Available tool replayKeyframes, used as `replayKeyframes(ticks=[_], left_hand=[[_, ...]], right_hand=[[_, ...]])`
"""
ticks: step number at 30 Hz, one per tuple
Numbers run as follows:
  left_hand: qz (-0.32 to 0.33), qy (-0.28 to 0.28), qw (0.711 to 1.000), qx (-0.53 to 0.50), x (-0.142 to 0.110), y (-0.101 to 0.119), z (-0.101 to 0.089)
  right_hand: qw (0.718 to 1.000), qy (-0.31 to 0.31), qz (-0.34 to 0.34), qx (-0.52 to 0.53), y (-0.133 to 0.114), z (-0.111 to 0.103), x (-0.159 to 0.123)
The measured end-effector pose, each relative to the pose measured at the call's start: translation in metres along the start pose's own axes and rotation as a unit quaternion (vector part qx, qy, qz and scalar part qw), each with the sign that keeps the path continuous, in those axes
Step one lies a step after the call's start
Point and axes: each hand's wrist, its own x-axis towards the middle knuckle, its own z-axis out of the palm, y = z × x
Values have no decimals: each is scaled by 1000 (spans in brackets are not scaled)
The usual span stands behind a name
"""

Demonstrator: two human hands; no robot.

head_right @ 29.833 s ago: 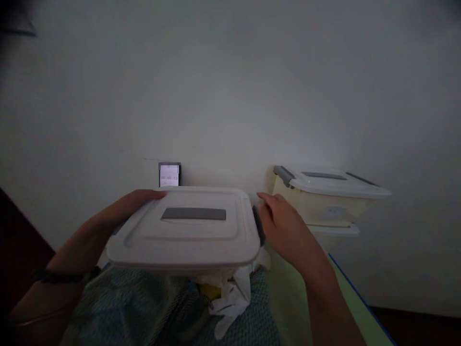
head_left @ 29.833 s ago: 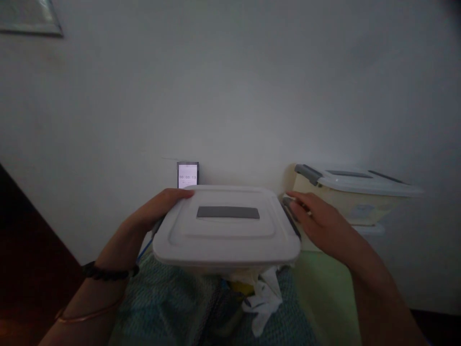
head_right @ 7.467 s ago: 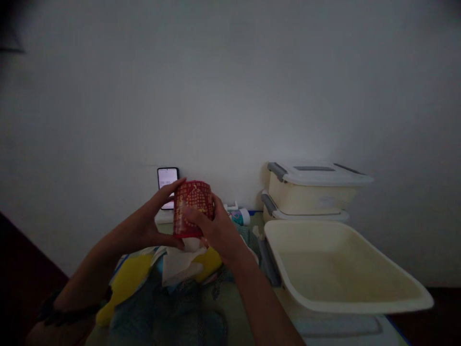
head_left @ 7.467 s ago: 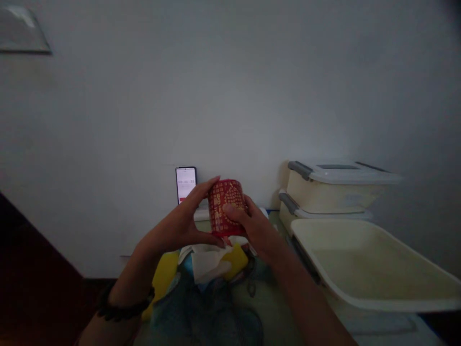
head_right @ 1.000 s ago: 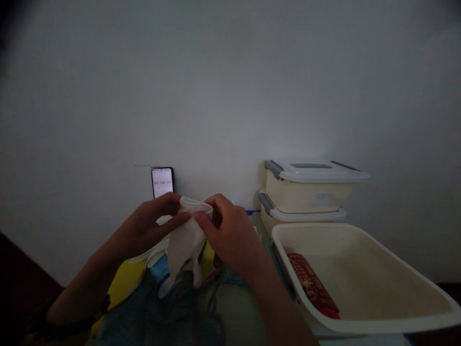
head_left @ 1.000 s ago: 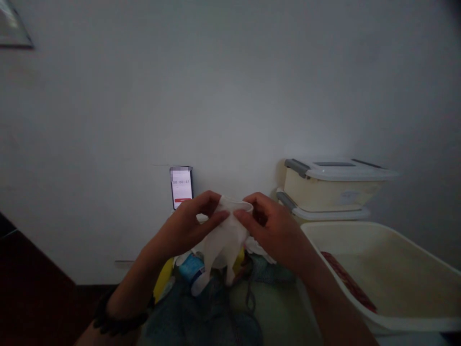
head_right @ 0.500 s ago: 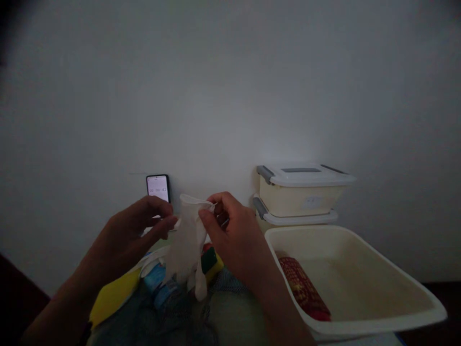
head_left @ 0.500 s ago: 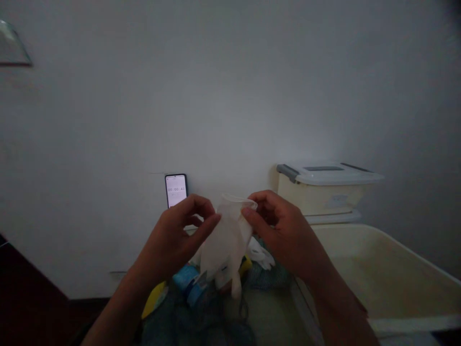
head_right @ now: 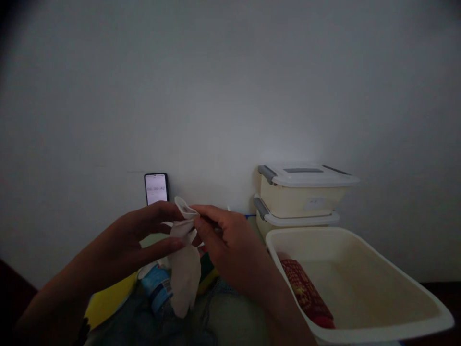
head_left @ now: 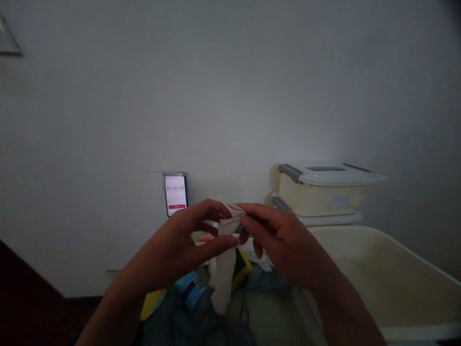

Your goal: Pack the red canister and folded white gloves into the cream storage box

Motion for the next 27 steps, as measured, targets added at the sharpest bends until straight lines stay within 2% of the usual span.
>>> replayKeyframes(ticks=[3, 7, 10, 13, 16, 20, 25, 27], left_hand=[[-2, 25, 999, 38, 2, 0, 3], [9, 54, 997, 54, 3, -1, 3], [4, 36, 999, -20, 0, -7, 0], [-14, -7, 989, -148, -3, -12, -2], [-29, -3, 979, -202, -3, -12, -2], [-29, 19, 984, -173, -2, -9, -2], [-19, 60, 991, -117, -1, -8, -2], [-22, 81, 987, -138, 0, -8, -1]], right_hand=[[1000, 3, 7, -3, 7, 1, 1], [999, 36, 30, -7, 15, 2, 1], [998, 47, 29, -3, 13, 2, 0], [999, 11, 24, 31, 10, 1, -1], [996, -24, 36, 81, 10, -1, -2], [994, -22, 40, 95, 14, -5, -1], [997, -55, 44, 28, 13, -12, -4], [999, -32, 42, 1, 12, -14, -4]])
